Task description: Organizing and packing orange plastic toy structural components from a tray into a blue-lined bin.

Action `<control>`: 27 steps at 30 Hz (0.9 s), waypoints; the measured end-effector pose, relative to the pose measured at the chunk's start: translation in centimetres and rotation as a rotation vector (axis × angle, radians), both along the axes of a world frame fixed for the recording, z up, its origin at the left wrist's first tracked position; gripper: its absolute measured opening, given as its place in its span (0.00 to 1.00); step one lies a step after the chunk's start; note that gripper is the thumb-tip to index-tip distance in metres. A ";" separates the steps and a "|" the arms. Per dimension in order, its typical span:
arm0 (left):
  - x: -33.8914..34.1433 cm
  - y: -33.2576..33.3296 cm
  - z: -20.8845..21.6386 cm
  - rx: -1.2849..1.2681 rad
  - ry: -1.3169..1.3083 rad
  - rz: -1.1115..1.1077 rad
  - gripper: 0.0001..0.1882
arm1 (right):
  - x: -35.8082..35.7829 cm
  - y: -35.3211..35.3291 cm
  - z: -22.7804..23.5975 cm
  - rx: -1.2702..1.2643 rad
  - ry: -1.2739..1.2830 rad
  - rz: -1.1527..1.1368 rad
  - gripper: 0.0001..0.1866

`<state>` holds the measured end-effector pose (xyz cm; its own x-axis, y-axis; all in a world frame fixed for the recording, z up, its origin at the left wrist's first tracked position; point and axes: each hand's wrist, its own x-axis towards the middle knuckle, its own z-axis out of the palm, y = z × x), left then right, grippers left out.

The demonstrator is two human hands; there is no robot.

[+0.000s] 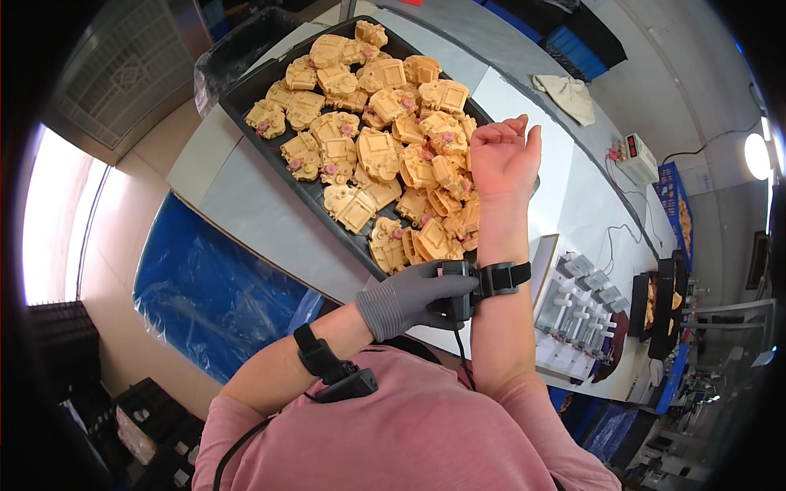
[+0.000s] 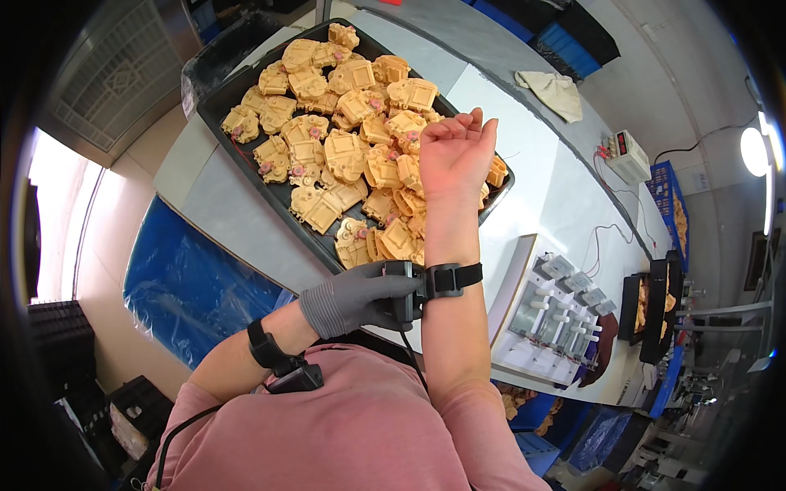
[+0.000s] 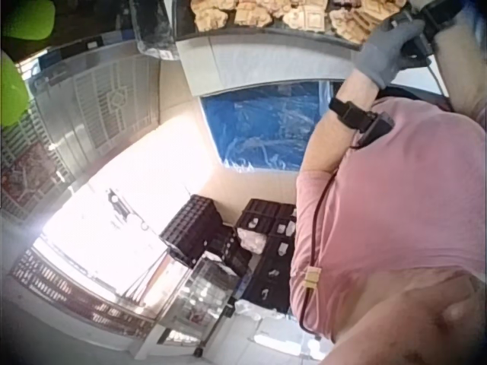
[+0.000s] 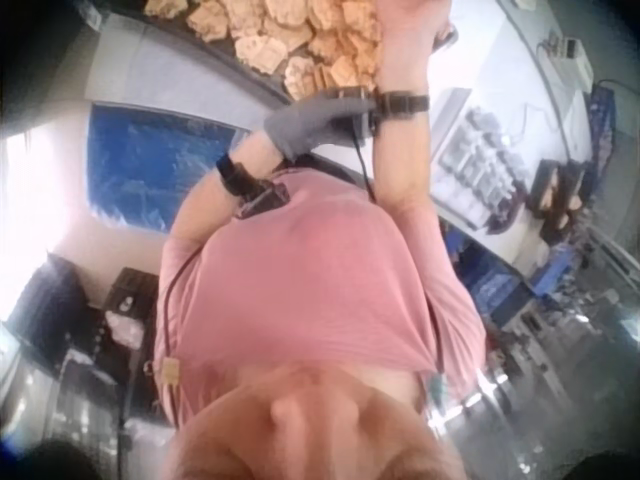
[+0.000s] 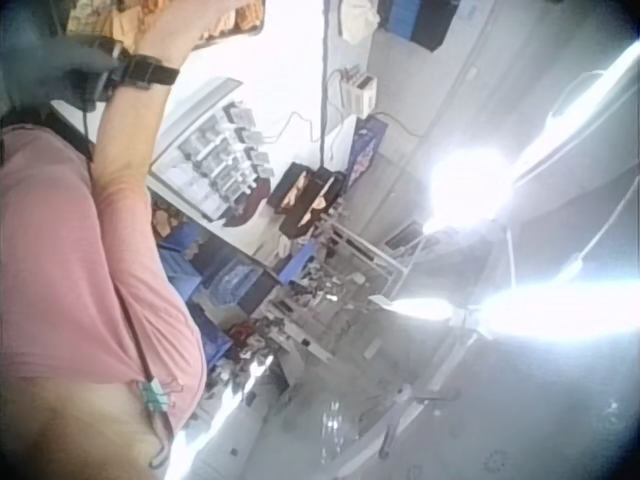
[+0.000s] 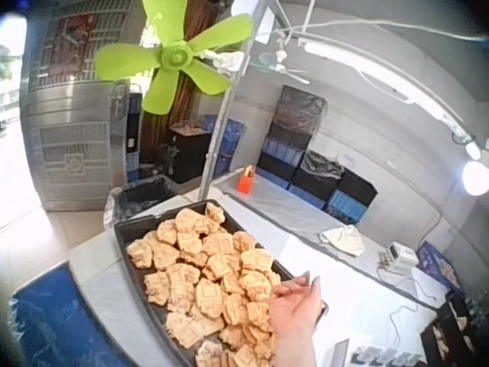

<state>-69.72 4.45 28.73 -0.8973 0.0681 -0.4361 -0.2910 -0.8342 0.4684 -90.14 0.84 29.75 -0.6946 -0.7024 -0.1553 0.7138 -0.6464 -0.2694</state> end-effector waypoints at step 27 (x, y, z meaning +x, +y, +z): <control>8.8 -2.4 -5.8 -0.211 -0.042 0.595 0.21 | 1.8 3.9 -3.8 0.631 0.734 -0.232 0.21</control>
<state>-60.92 2.09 22.92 -0.7367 -0.5289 -0.4215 0.1729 -0.7498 0.6386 -88.36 4.76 25.96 -0.8780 -0.4736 0.0700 0.1064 -0.3355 -0.9360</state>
